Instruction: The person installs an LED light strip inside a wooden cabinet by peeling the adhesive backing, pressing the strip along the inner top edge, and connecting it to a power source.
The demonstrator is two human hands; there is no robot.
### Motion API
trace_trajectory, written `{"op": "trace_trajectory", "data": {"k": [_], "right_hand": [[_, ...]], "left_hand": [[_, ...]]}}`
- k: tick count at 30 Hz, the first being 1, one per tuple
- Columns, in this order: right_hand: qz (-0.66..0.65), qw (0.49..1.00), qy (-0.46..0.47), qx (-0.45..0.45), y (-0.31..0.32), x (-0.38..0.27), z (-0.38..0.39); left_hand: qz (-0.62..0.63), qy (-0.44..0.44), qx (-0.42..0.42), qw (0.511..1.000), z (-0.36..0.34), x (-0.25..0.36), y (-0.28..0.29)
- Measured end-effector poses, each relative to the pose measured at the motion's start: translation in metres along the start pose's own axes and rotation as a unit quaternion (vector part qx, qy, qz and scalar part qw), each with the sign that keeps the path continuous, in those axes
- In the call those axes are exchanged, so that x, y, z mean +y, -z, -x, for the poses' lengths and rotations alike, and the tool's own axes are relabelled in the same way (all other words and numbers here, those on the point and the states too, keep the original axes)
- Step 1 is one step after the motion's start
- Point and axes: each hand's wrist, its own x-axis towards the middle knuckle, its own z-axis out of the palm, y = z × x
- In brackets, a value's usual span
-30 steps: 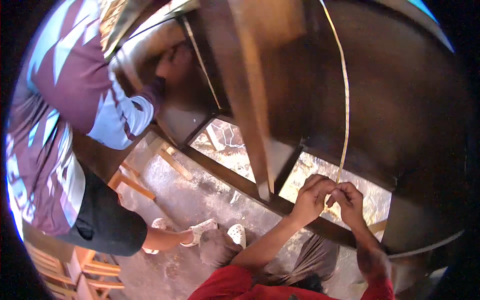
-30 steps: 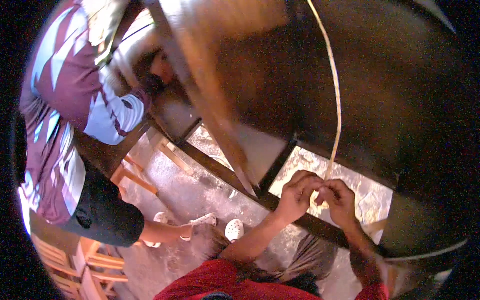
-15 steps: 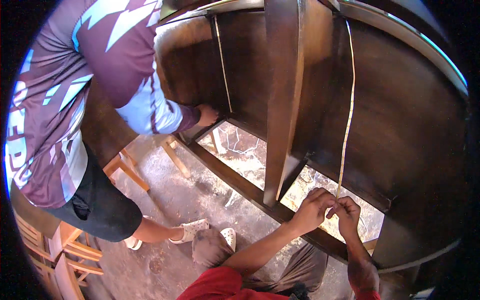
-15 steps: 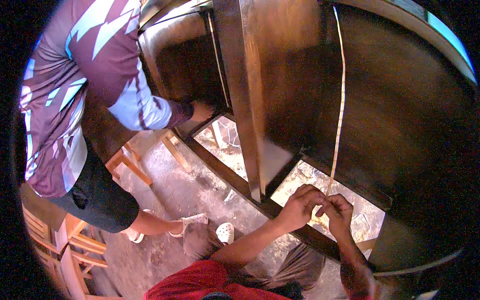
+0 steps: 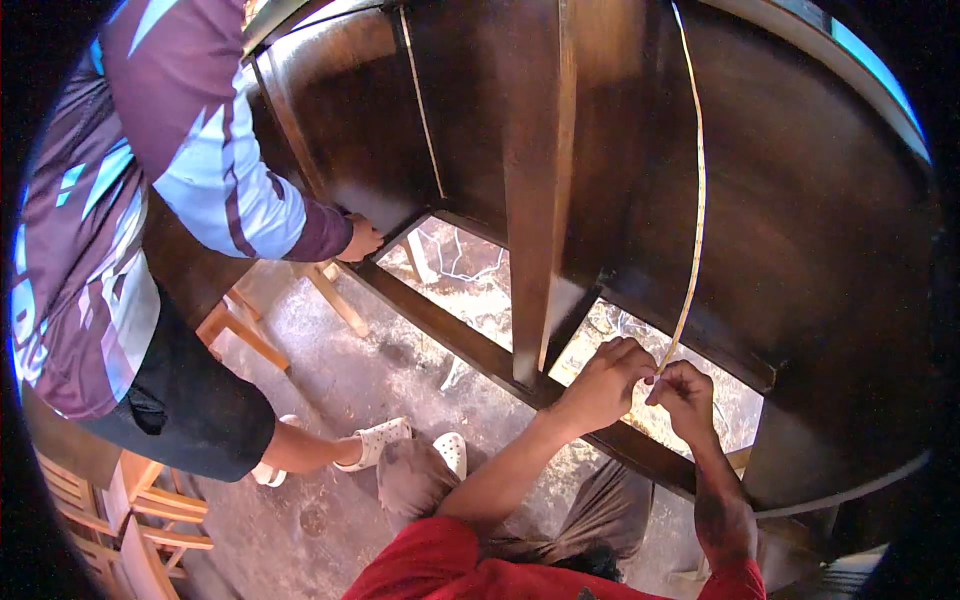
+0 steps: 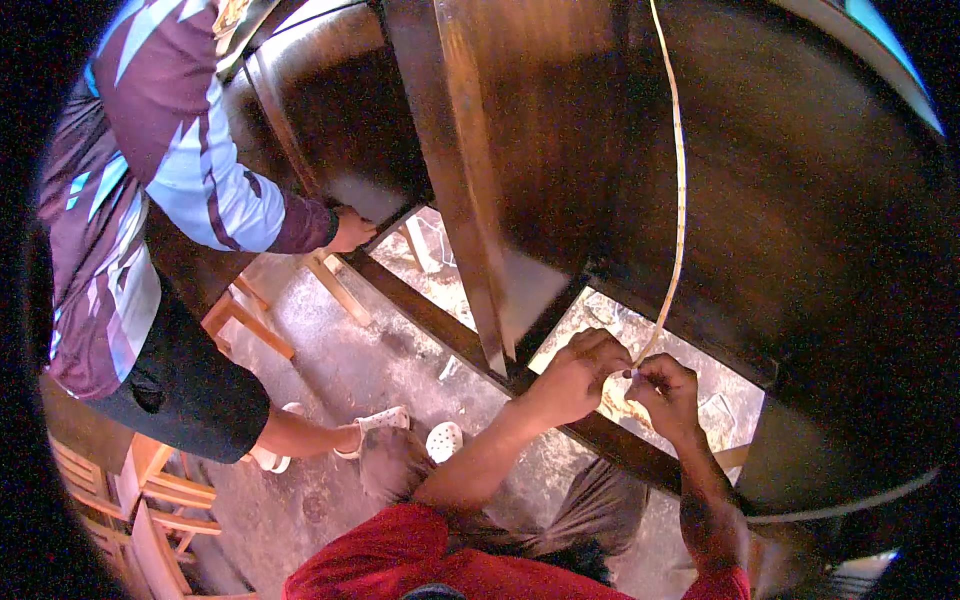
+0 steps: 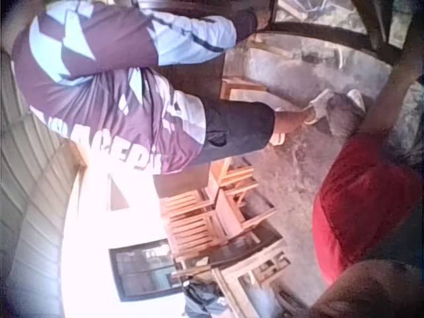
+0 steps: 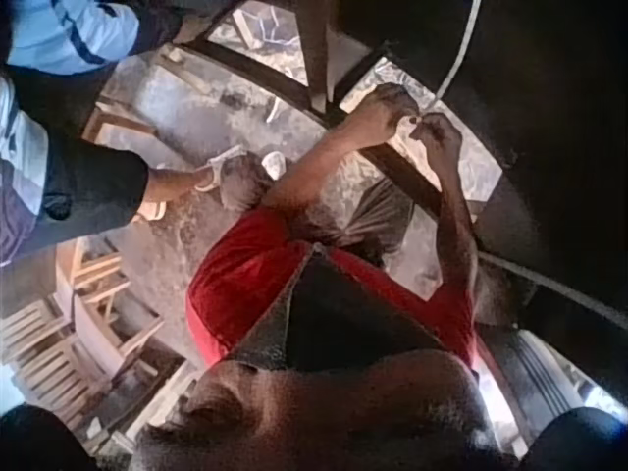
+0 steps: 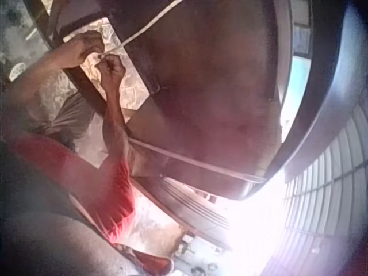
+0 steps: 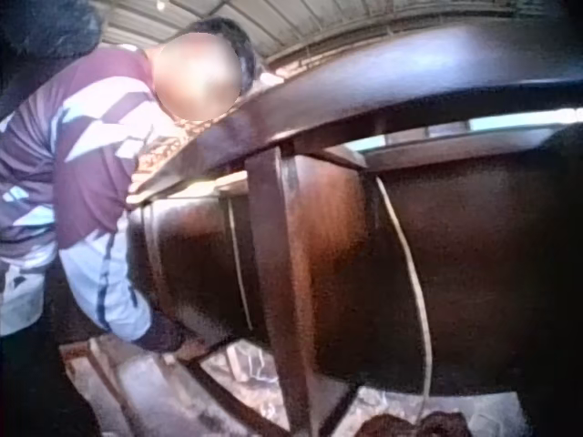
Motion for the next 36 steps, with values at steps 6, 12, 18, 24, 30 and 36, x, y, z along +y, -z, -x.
{"op": "trace_trajectory", "data": {"k": [6, 12, 18, 24, 30, 36], "right_hand": [[0.139, 0.99, -0.005, 0.02, 0.016, 0.019, -0.013], [0.13, 0.99, -0.036, 0.051, 0.037, 0.057, -0.017], [0.148, 0.984, -0.062, 0.076, 0.035, 0.071, -0.017], [0.234, 0.971, -0.034, 0.014, 0.044, 0.081, -0.008], [0.096, 0.973, -0.021, 0.209, 0.047, 0.074, -0.01], [-0.028, 0.993, -0.099, 0.052, 0.036, 0.038, 0.0]], "left_hand": [[-0.008, 0.031, -0.003, 0.999, -0.005, 0.006, 0.011], [-0.027, 0.056, -0.045, 0.997, 0.002, 0.01, 0.01], [-0.041, 0.058, -0.071, 0.995, 0.01, 0.011, 0.006], [-0.081, 0.047, -0.101, 0.99, 0.015, 0.015, -0.001], [-0.143, 0.107, -0.099, 0.979, 0.036, 0.0, -0.021], [-0.088, 0.083, 0.01, 0.993, 0.028, 0.014, -0.042]]}}
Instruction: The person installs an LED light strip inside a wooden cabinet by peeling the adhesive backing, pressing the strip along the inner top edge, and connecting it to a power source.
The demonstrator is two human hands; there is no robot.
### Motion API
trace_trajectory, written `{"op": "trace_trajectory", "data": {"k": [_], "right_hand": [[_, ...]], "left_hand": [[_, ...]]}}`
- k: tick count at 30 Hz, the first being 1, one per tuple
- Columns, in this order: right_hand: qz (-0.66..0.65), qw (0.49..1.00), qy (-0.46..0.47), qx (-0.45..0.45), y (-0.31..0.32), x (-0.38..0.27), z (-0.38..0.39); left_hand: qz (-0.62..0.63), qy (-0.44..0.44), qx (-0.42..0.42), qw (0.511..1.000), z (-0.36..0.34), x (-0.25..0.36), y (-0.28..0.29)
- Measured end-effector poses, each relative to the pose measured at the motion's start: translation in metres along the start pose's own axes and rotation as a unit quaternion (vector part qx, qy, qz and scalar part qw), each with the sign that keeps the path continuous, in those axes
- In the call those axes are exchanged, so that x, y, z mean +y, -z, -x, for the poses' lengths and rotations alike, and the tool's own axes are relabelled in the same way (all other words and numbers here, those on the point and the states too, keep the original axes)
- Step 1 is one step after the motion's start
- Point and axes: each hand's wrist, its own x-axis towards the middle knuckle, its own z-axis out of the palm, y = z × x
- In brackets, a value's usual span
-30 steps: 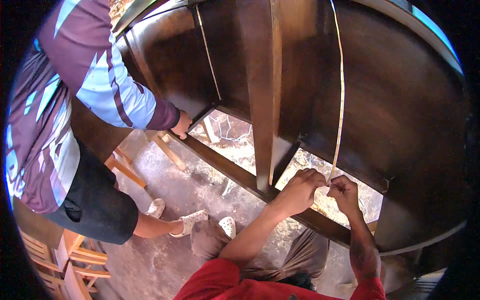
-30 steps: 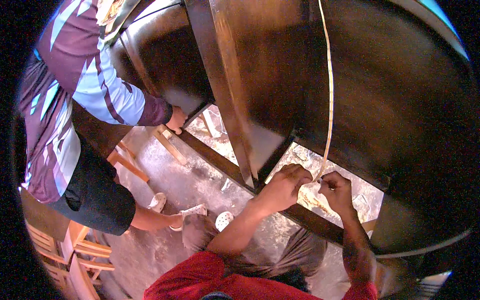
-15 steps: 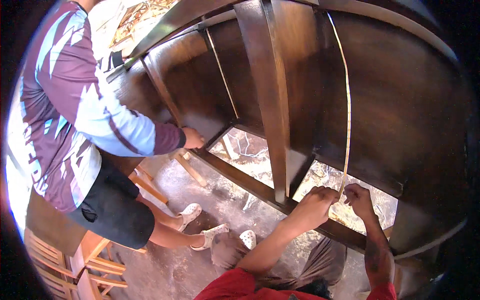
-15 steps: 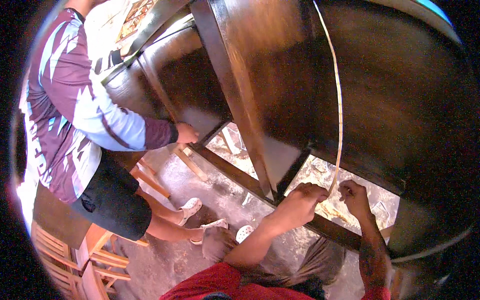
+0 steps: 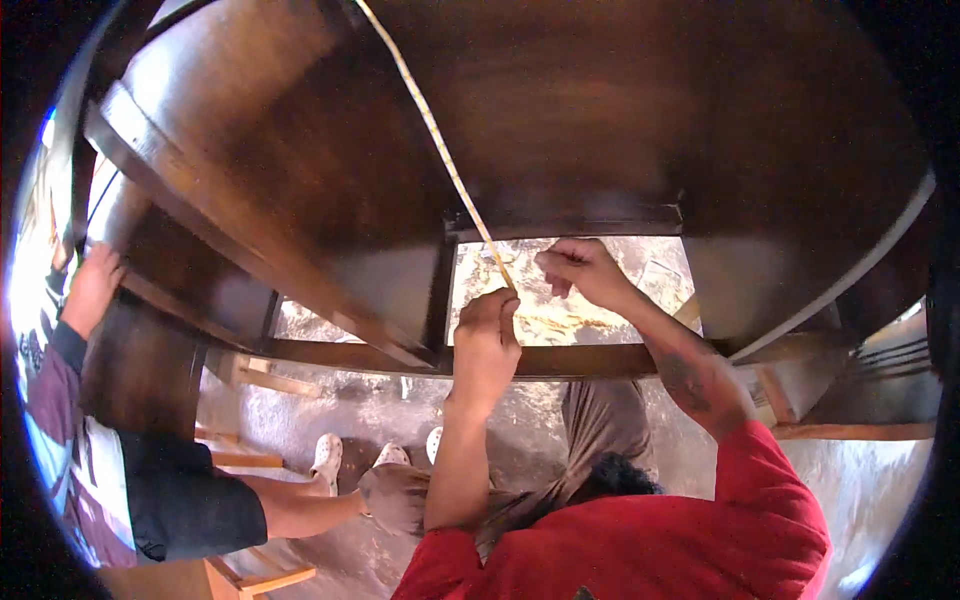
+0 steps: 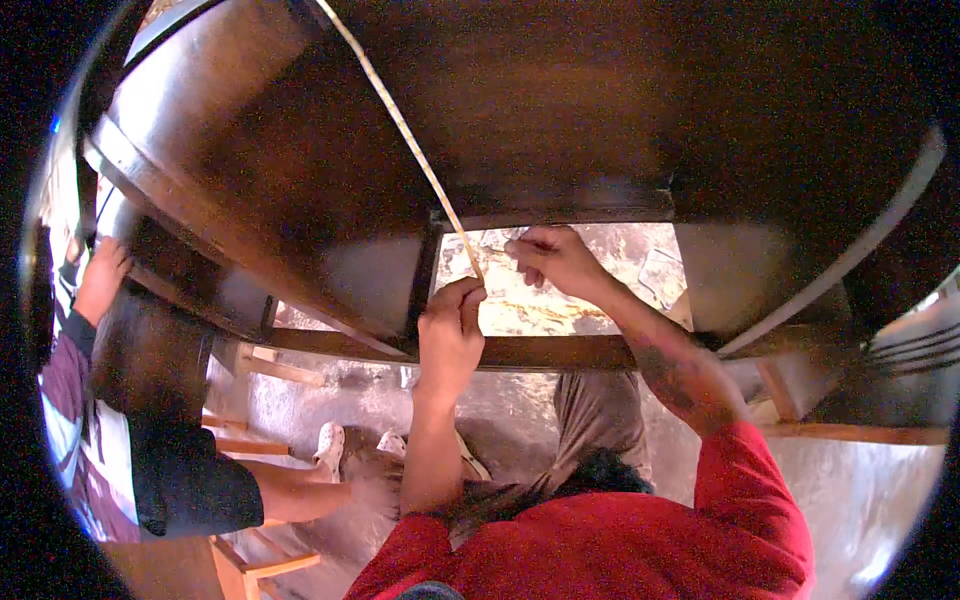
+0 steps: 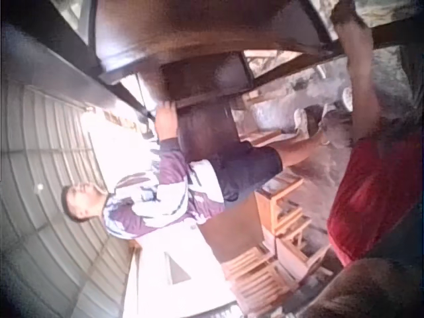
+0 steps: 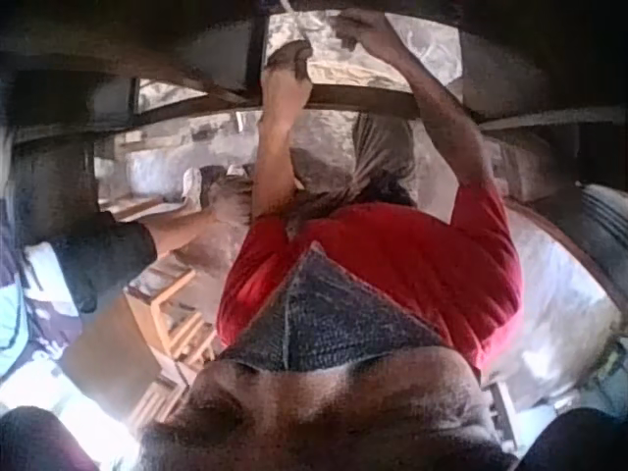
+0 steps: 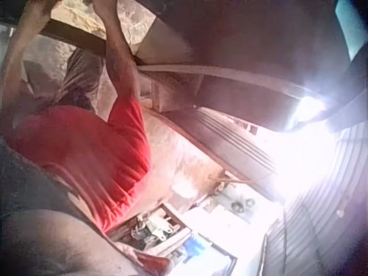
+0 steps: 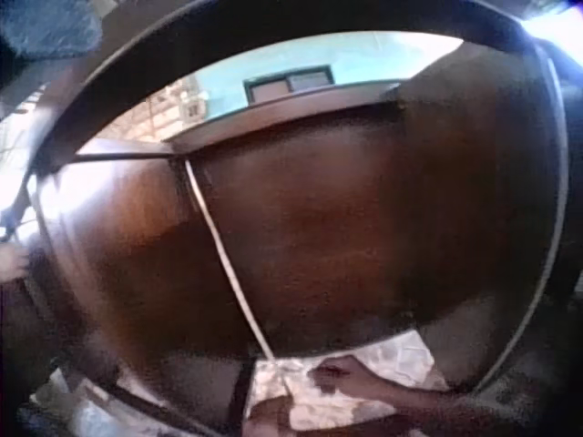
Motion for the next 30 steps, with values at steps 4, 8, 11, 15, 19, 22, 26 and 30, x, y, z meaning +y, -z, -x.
{"op": "trace_trajectory", "data": {"k": [4, 8, 11, 15, 19, 22, 26, 30], "right_hand": [[-0.023, 0.996, -0.025, -0.078, -0.008, -0.011, 0.001], [-0.028, 0.992, -0.064, -0.109, -0.017, -0.013, 0.0], [-0.028, 0.989, -0.084, -0.117, -0.015, -0.009, -0.005], [-0.032, 0.986, -0.12, -0.112, -0.014, -0.011, -0.009], [-0.023, 0.983, -0.145, -0.113, -0.015, -0.016, -0.012], [-0.021, 0.986, -0.133, -0.097, -0.011, -0.005, -0.014], [-0.03, 0.99, -0.099, -0.091, -0.008, 0.003, -0.015], [-0.075, 0.988, -0.112, -0.073, -0.022, -0.007, -0.015]], "left_hand": [[0.055, 0.064, 0.038, 0.996, 0.001, -0.005, -0.013], [0.119, 0.115, 0.053, 0.985, 0.006, -0.01, -0.026], [0.138, 0.138, 0.06, 0.979, 0.006, -0.012, -0.032], [0.134, 0.136, 0.062, 0.98, 0.002, -0.015, -0.035], [0.13, 0.136, 0.055, 0.981, 0.0, -0.017, -0.036], [0.116, 0.141, 0.034, 0.983, -0.003, -0.022, -0.032], [0.109, 0.119, 0.038, 0.986, -0.015, -0.04, -0.025], [0.138, 0.164, 0.037, 0.976, -0.022, -0.038, -0.013]]}}
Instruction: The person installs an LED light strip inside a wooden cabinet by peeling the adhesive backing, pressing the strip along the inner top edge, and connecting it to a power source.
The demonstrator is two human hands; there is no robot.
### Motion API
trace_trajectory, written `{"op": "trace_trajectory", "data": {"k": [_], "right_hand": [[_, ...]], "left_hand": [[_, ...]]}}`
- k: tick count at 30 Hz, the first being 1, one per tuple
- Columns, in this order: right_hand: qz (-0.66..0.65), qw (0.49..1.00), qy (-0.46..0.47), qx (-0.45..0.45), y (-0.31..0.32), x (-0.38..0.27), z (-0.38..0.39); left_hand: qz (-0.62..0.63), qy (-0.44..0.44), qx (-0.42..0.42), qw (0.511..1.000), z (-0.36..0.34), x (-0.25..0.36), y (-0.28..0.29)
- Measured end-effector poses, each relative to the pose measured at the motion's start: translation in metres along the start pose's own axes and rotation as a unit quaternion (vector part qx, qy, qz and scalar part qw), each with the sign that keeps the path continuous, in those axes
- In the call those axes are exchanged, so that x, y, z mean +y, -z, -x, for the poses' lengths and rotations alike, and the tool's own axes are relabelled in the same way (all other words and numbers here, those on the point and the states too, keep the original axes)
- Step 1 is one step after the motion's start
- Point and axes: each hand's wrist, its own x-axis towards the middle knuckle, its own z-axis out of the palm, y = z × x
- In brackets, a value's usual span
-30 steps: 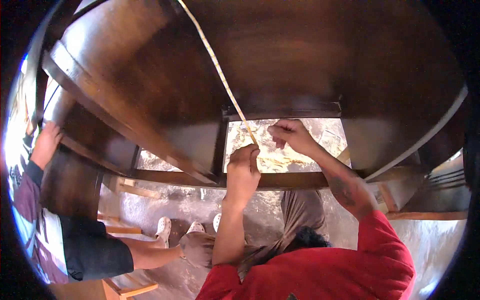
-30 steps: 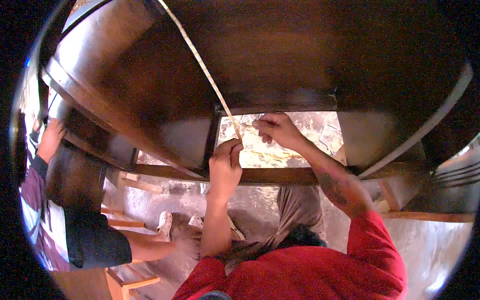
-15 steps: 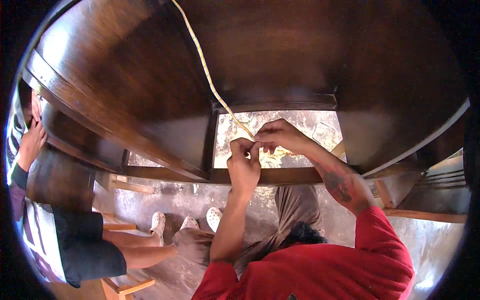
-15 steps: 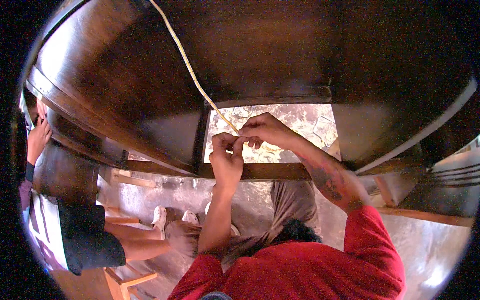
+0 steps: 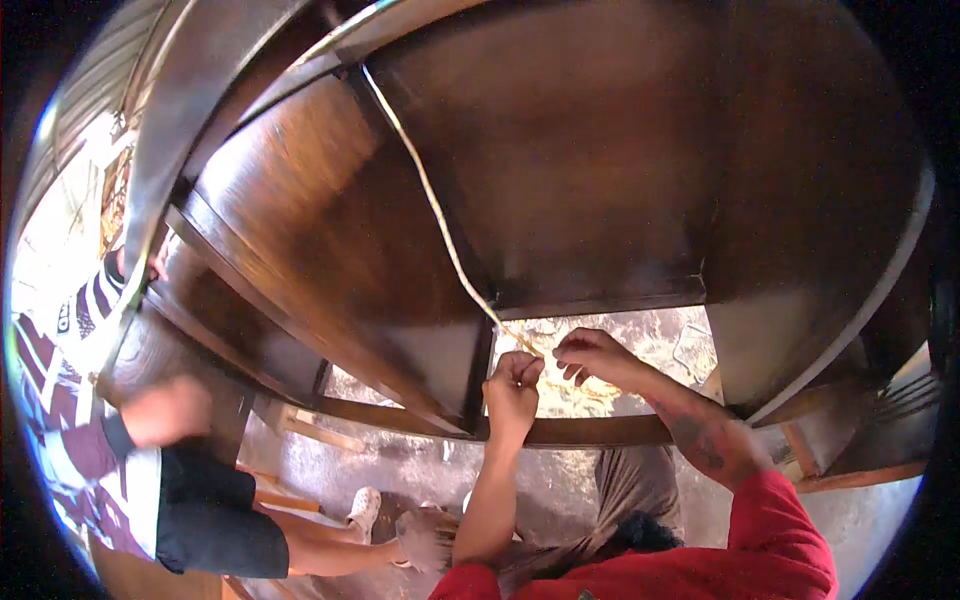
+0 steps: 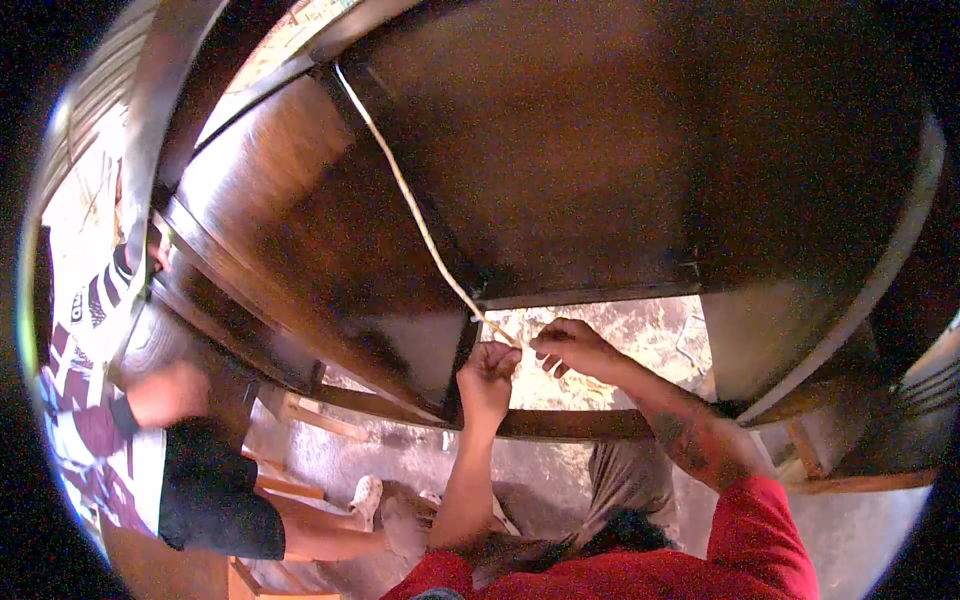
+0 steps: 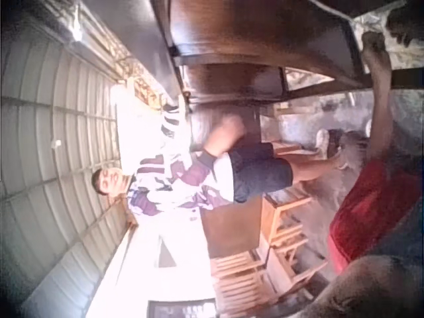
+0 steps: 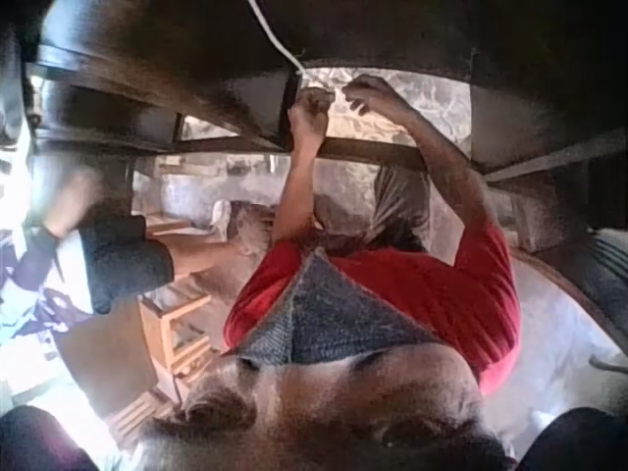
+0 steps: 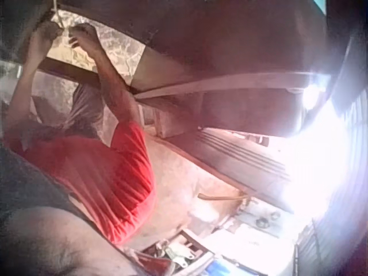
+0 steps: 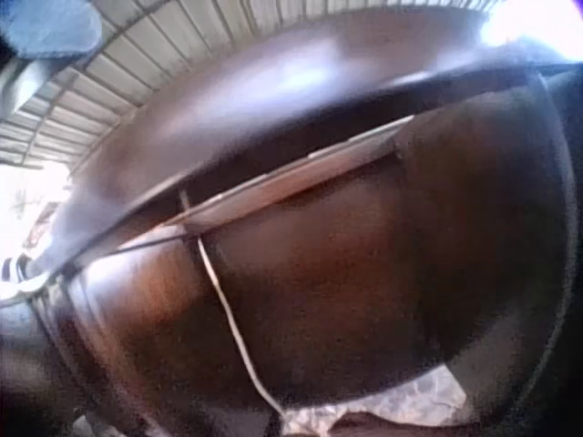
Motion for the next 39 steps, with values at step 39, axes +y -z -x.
{"op": "trace_trajectory", "data": {"k": [39], "right_hand": [[0.029, 0.999, 0.018, 0.025, 0.066, 0.019, -0.061]], "left_hand": [[-0.282, -0.184, 0.106, 0.936, -0.364, 0.142, 0.031]]}}
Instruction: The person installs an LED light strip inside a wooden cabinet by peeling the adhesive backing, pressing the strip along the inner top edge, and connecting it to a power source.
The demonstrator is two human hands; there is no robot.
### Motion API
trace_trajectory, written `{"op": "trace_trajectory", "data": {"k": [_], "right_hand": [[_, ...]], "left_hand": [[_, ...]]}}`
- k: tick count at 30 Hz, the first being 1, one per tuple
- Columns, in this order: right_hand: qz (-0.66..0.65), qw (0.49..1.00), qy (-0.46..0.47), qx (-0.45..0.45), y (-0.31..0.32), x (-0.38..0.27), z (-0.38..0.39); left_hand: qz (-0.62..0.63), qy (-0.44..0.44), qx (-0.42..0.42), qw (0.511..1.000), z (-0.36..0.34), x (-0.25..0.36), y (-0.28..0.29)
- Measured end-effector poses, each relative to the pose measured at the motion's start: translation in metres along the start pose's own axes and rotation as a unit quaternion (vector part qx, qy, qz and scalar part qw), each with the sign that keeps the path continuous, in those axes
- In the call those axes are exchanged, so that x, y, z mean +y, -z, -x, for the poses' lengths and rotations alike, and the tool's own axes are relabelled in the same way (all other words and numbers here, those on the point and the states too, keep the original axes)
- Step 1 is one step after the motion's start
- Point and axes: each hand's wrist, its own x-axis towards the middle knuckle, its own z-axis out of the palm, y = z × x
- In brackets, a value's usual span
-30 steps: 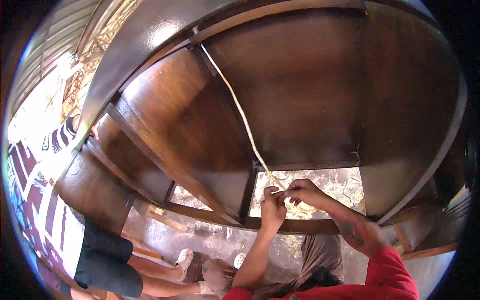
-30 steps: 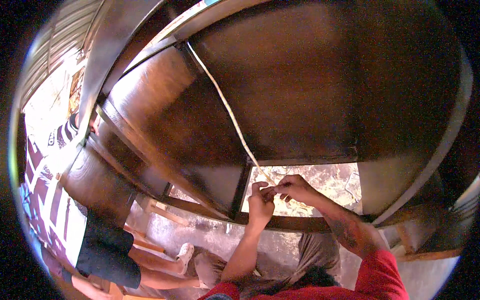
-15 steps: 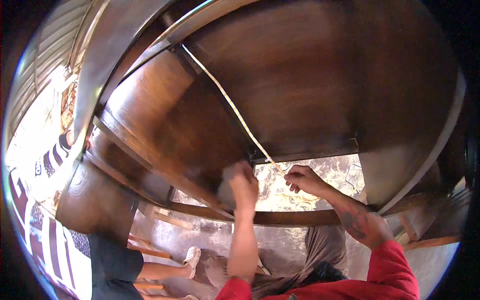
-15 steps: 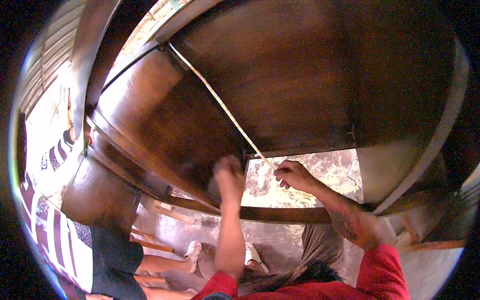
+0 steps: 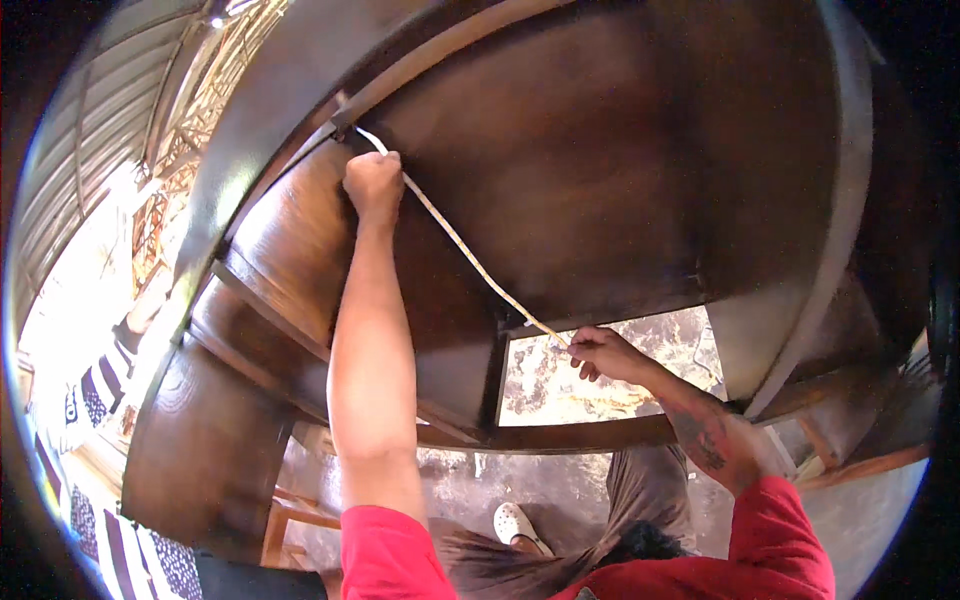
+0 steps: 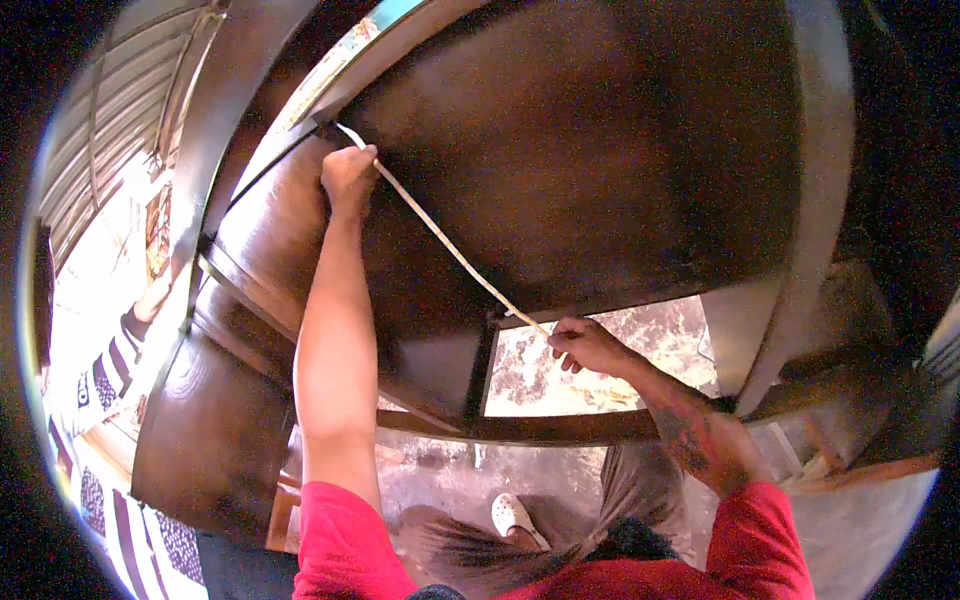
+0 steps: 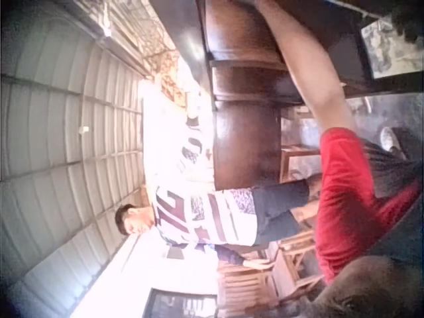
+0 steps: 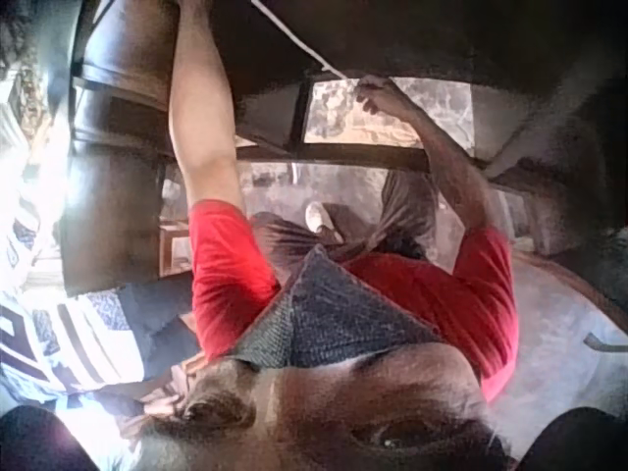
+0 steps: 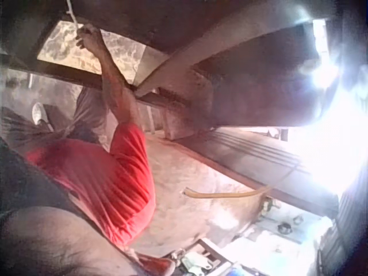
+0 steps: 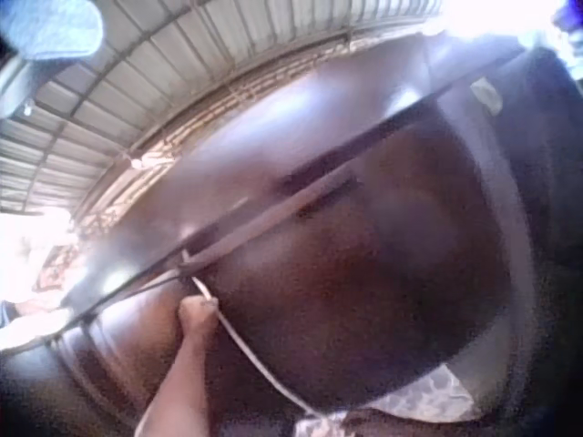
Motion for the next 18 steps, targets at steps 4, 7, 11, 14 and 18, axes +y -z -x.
{"op": "trace_trajectory", "data": {"k": [4, 7, 11, 14, 18], "right_hand": [[-0.016, 1.0, 0.018, -0.016, -0.007, 0.001, -0.001], [-0.031, 0.999, 0.028, -0.007, -0.005, 0.008, -0.003], [-0.07, 0.996, 0.056, 0.004, -0.012, 0.01, -0.006], [-0.086, 0.993, 0.077, 0.018, -0.006, 0.008, -0.007], [-0.116, 0.991, 0.061, 0.008, -0.024, -0.001, -0.007]], "left_hand": [[0.02, 0.095, 0.044, 0.994, -0.025, -0.022, 0.012], [-0.02, 0.065, 0.078, 0.995, -0.028, -0.016, 0.009], [-0.064, 0.079, 0.125, 0.987, -0.043, -0.012, 0.01], [-0.093, 0.098, 0.156, 0.978, -0.042, 0.008, 0.006], [-0.015, 0.067, 0.153, 0.986, -0.03, -0.035, 0.013]]}}
